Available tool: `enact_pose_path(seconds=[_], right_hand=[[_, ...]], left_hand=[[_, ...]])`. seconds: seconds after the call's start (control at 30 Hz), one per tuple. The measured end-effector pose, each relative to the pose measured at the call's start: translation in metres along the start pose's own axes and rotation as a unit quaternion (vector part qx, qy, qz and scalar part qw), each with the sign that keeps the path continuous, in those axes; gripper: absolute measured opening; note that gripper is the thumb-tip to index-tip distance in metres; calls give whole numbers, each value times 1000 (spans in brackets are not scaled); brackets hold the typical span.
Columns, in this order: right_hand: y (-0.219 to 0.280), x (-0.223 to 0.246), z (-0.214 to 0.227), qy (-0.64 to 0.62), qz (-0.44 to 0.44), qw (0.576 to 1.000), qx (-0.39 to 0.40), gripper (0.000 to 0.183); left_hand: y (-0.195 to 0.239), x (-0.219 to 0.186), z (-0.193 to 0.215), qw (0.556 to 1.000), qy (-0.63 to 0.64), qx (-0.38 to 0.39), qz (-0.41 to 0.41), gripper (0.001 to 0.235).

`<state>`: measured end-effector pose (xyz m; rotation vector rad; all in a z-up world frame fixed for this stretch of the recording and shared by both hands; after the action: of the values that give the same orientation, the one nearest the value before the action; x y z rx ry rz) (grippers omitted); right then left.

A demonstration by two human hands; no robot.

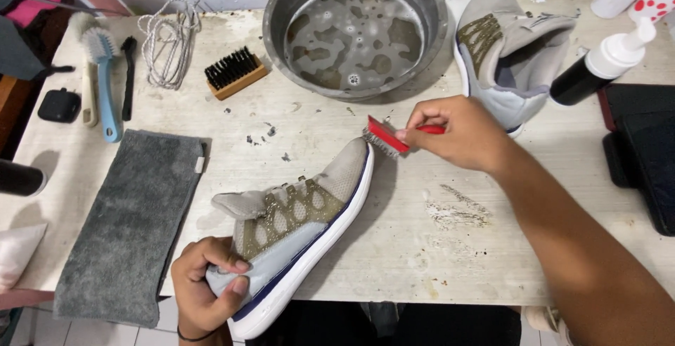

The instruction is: The person scrubs a gray sneaker with a red brush, wipes it with a gray cloth, applies a white cleaning foam, and continues scrubbing the upper and collar. The person repeats wiping and scrubbing steps on the same shoe throughout the clip.

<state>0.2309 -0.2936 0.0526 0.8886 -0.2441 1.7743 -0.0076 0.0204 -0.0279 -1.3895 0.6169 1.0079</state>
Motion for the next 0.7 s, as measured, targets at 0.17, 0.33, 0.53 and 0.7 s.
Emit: enact_pose_path(seconds=[0.17,0.33,0.53,0.7], right_hand=[[-3,-11,-5,-29,78,996,-15,20],[0,-5,-3,-81,97,992,6,20],[-3,-10,-5,-44,66,997,-1,17],[-8,-14,-9,-30,58,998,13,18]], left_hand=[[1,-4,-1,1000,-20,-9,16,10],[4,-1,1,999,-40,-9,20,9],[6,-3,-1,999,-24,-21,37,11],[2,-6,-3,1000,-9,-13,26,13]])
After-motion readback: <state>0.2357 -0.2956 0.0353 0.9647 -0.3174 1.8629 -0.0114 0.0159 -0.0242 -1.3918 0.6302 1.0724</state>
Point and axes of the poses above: each hand's wrist, its own y-axis away from the middle knuckle, its own z-axis out of the back of the hand, x = y × z, the point moved 2 cm from there along -y, towards the middle knuckle, and after that the axes turned 5 degrees about y, right-handed, at the moved point
